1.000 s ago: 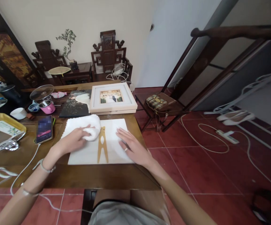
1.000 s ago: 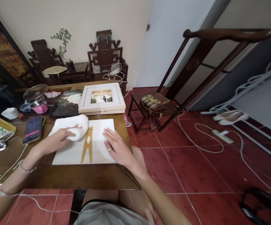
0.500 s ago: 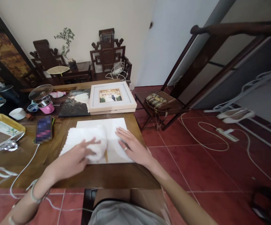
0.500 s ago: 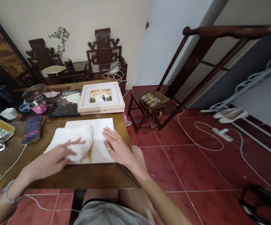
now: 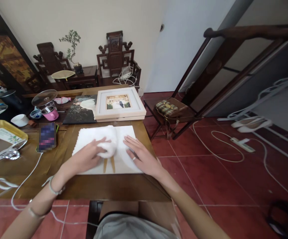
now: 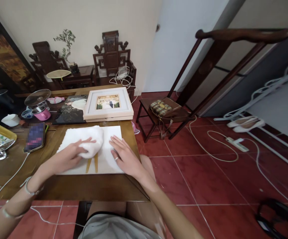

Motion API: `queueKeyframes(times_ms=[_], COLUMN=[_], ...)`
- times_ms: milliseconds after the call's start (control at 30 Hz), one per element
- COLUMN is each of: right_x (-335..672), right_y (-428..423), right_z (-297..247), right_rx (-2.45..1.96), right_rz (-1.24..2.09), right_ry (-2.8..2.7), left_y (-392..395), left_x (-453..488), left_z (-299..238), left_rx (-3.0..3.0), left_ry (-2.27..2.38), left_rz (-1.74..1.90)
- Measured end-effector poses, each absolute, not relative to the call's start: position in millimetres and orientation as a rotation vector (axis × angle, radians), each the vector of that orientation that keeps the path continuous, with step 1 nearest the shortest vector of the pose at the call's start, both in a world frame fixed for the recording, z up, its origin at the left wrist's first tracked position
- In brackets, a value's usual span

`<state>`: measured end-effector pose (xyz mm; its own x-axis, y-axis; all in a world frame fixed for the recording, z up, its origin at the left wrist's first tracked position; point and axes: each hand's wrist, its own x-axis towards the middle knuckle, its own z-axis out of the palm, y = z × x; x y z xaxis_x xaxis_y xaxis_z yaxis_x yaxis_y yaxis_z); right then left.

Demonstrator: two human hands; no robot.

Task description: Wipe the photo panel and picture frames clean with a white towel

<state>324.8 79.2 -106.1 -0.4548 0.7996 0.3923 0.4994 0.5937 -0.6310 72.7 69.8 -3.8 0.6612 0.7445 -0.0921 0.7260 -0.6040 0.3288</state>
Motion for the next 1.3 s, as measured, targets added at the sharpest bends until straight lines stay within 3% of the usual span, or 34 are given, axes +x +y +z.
queueKeyframes(times_ms=[233,400,600,900,1133,1300], right_x=[325.3,325.3,325.1,325.1,325.5,329.3], right_y=[79.2,79.0,78.9,79.1,79.8,81.8], right_z=[-104.9,-104.6,-105.0,-104.8,-107.0,-101.3], right_rx=[-1.036,-1.028,-1.046,-1.046,-1.046,-1.103], right_rz=[0.576,0.577,0.578,0.555,0.618,0.908], right_ry=[-2.146,-2.147,-2.180,-2.182,-2.151,-1.943], left_y=[133.8,137.1,78.1,-21.0,31.1,66.5], left_x=[77.8,90.4,109.3,119.2,119.8,136.4], left_z=[-1.8,-6.2,-12.6,-5.3,2.9,-6.8], left_rx=[2.621,2.668,2.708,2.690,2.630,2.675], left_ry=[1.159,1.200,1.341,1.117,1.290,1.435], left_rz=[0.123,0.046,-0.225,-0.402,-0.316,-0.348])
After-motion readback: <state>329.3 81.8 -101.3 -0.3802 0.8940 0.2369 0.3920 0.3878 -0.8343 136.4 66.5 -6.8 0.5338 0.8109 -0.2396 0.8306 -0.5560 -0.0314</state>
